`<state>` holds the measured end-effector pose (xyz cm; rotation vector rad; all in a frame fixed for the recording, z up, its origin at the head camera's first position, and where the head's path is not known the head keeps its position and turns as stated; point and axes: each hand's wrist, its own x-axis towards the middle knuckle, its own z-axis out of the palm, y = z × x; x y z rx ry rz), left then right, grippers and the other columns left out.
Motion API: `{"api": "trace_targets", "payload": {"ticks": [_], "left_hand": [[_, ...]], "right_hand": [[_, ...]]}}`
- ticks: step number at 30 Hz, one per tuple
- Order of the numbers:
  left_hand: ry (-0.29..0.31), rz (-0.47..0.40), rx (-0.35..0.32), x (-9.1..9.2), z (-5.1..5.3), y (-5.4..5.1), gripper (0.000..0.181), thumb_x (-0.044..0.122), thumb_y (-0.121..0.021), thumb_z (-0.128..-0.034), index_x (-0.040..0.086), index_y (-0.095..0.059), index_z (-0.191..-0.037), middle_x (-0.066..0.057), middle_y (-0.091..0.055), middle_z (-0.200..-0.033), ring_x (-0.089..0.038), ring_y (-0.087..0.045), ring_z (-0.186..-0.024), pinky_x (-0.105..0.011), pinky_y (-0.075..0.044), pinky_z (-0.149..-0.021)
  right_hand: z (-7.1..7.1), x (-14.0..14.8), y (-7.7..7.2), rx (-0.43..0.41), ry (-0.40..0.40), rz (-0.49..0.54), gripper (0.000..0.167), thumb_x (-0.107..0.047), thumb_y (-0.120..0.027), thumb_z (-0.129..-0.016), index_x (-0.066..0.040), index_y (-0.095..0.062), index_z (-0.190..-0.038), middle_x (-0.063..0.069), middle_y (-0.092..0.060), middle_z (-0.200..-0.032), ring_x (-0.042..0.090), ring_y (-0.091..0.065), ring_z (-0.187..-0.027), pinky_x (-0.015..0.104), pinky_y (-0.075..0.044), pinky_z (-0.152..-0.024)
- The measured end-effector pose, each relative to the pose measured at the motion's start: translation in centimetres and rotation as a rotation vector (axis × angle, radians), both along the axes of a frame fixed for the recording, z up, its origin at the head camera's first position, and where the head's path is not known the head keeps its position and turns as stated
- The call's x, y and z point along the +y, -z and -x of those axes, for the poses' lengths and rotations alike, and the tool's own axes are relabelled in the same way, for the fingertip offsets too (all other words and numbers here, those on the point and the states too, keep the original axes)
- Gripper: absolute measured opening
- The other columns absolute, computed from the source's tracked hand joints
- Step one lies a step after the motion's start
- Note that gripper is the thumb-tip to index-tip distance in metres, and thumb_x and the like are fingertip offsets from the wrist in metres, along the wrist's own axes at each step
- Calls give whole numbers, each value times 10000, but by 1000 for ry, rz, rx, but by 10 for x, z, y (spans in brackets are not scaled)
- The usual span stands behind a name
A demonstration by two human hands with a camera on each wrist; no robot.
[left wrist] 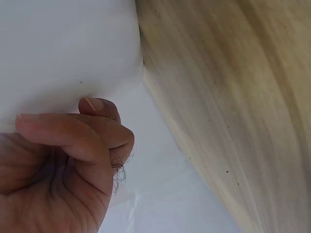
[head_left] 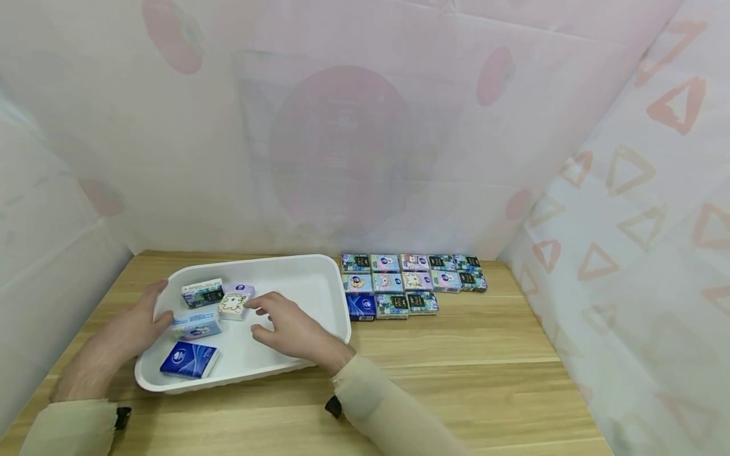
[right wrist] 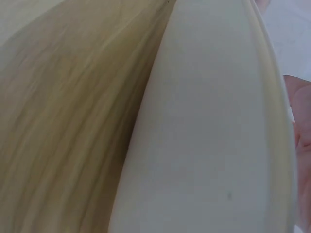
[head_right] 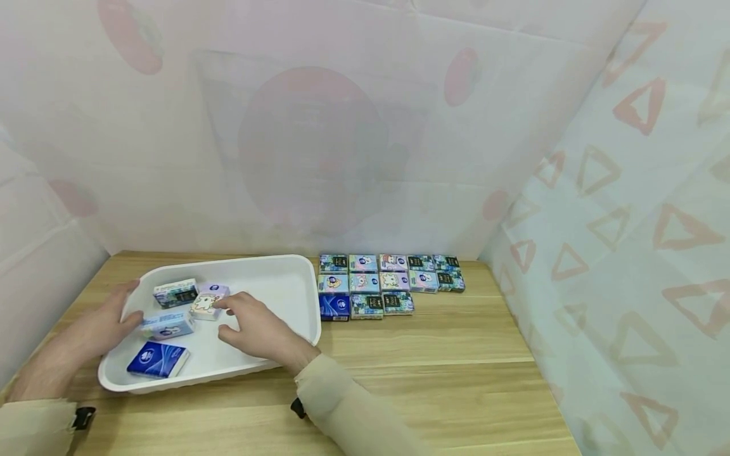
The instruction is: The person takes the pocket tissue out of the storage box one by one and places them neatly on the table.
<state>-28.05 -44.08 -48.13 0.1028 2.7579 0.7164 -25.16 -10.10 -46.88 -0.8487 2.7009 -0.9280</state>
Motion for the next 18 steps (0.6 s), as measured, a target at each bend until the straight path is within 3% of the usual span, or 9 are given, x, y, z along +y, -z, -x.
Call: {"api": "trace_targets", "payload": {"ticks": [8,14,18], "left_hand": [[0,42,14,0,-1,1,940,285,-544,-1232,-104,101,-1795,-647,-428,-1498,-540,-820,-972,-542,-709,-719],[9,38,40,0,-1,2,954,303,-571,-1230,-128,72,-1788,-641,-497,-1414,-501,-830,-907,-528,-706,-669],[19,47,56,-1,1,2,974,341,-589,-1226,-135,49,-1787,-646,-490,-1428,-523,-825,-925,-536,-705,-670]], "right_hand": [[9,-32,8,28,7,-100,521,-246,-720,-1168,-196,-634,-1680,-33,-684,-1672,72,-691,-1478,167,-516,-1209],[11,-53,12,91,1,-185,588,-259,-745,-1155,-191,-594,-1719,-57,-629,-1752,58,-552,-1646,190,-398,-1352],[11,-66,13,113,8,-220,632,-262,-776,-1140,-193,-571,-1734,-75,-612,-1766,42,-536,-1654,185,-386,-1359]]}}
